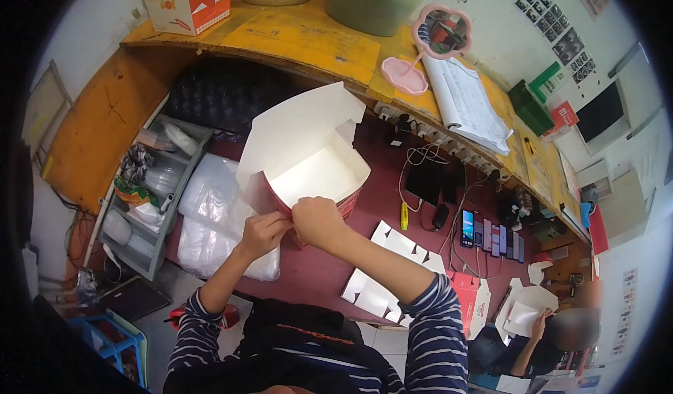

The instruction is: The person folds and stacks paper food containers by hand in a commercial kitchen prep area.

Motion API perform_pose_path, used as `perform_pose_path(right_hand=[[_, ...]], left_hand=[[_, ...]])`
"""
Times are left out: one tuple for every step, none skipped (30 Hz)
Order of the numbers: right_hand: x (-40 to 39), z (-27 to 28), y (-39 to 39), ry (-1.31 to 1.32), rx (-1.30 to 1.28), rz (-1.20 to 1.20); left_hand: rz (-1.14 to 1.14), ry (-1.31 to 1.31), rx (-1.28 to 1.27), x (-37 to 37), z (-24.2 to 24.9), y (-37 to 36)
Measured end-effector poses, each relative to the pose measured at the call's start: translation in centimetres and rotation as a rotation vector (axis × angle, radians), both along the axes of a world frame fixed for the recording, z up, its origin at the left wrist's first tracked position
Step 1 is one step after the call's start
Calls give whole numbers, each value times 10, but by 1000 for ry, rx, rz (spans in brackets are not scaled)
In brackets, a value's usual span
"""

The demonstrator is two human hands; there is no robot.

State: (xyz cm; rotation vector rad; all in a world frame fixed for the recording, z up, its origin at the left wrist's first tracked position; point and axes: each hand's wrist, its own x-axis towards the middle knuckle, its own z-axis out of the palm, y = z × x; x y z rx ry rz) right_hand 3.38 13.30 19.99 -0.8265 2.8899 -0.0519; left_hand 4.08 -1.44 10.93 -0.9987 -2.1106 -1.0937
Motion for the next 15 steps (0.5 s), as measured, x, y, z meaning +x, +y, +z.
perform_pose_path(right_hand=[[0,-3,-3,-4,-4,-1],[-1,-6,-7,-14,55,24],[-2,-7,-10,-24,115,48],[-5,-4,-11,-23,117,49],[-12,2,-13,-134,86,-1],[-18,6,-15,-245,54,-52],[-27,1,-17,-244,-4,-29],[-30,-1,-22,-241,-5,-29],[-32,-2,-29,-158,15,-58],[-33,-3,-35,-73,34,-88],[-31,-3,-39,-21,19,-101],[-30,-3,-40,-21,19,-100],[-30,-4,-41,-17,33,-112],[-29,-5,-42,-14,46,-124],[-31,-10,-42,-15,45,-124]], left_hand=[[-1,-4,-4,-1,-1,-1],[1,-10,12,-2,-3,-2],[2,-14,29,-2,-3,-2],[4,-14,31,-2,-3,-2],[25,-33,7,0,-3,-2],[46,-53,-17,2,-4,-1],[48,-52,-18,5,-4,1],[38,-51,-46,9,-5,4],[27,-50,-73,11,-6,6],[25,-47,-75,9,-7,5],[151,-31,-172,5,-9,3],[279,-19,-267,2,-13,2],[281,-21,-267,-1,-17,1],[387,-19,-299,-5,-21,0],[492,-15,-330,-7,-24,0]])
